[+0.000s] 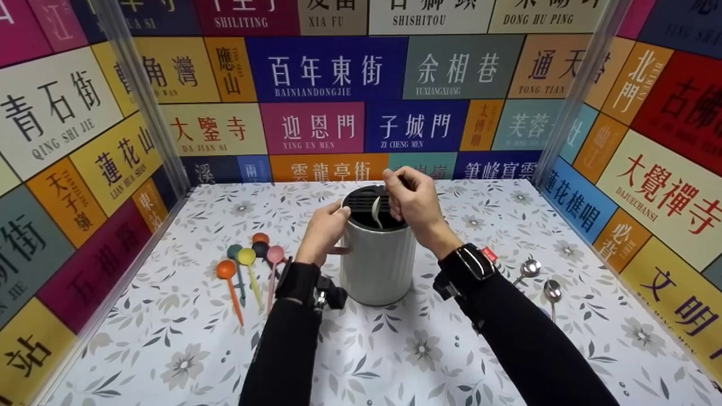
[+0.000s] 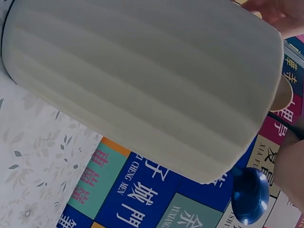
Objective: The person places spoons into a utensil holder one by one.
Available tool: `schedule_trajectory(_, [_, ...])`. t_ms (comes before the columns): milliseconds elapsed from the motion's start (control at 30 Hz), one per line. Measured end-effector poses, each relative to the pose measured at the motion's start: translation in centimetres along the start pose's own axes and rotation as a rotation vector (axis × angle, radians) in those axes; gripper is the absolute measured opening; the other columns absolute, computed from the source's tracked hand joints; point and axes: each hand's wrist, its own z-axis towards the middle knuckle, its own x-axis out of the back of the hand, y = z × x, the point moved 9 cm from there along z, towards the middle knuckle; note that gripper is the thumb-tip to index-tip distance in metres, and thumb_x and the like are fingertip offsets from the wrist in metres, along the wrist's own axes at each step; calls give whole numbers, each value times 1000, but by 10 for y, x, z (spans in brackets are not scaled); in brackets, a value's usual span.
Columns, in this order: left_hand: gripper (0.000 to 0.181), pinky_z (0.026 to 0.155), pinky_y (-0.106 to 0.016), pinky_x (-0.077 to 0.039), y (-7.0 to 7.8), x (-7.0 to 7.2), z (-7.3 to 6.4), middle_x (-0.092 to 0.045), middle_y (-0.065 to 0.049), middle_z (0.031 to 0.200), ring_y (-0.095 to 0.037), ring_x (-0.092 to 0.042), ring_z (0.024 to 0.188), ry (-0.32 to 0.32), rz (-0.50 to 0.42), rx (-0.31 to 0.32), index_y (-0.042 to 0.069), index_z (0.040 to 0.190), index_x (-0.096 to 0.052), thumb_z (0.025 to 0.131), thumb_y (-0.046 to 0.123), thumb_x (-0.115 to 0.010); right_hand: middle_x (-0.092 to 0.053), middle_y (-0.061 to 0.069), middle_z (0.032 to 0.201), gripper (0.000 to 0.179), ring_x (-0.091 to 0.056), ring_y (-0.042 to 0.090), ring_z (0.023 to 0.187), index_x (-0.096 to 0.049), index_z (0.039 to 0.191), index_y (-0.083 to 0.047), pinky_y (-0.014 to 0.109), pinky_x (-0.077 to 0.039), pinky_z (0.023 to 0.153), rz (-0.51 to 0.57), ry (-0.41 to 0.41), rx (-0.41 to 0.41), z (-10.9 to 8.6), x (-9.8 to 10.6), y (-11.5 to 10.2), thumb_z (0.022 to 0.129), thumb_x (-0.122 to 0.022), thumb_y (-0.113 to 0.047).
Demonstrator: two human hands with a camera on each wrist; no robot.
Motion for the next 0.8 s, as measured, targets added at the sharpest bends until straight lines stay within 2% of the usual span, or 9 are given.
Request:
schedule_trajectory(233, [45,78,-52,-65,-2,0,1,-52,-13,153,-36,-50,137,7,-20,10,16,152,-57,108,22,-50,-49,1,61,21,-44,11,50,-64,80,-9,20,-39,42,-111,-4,-34,-5,1,11,101,-66,-9])
schedule_trajectory(400, [44,77,-53,-65,-2,1,1,-53,-13,152,-36,-50,136,7,-22,6,16,150,-59,108,22,-50,-52,0,60,22,-48,13,51,-65,76,-10,22,-43,46,-192,-1,-2,-6,4,9,98,-69,-6])
schedule_trajectory(567, [43,78,-53,-64,-2,1,0,-54,-13,151,-36,-50,136,7,-25,7,15,149,-60,108,22,-50,-63,2,68,19,-59,12,63,-68,78,-8,24,-51,60,-255,-17,43,-6,4,-1,96,-70,-6])
schedule_trajectory(733, [41,76,-53,-65,-1,0,0,-55,-13,150,-35,-52,134,16,-17,-2,15,146,-63,108,21,-50,-71,4,81,7,-68,22,78,-72,90,-1,23,-55,72,-314,-33,116,-5,10,-19,95,-73,-6])
schedule_trajectory(800, [41,75,-52,-65,-1,0,0,-55,-13,149,-36,-52,134,20,-9,-7,15,145,-64,108,21,-50,-73,4,85,8,-69,23,81,-72,95,1,24,-56,75,-334,-39,140,-5,13,-27,95,-74,-7])
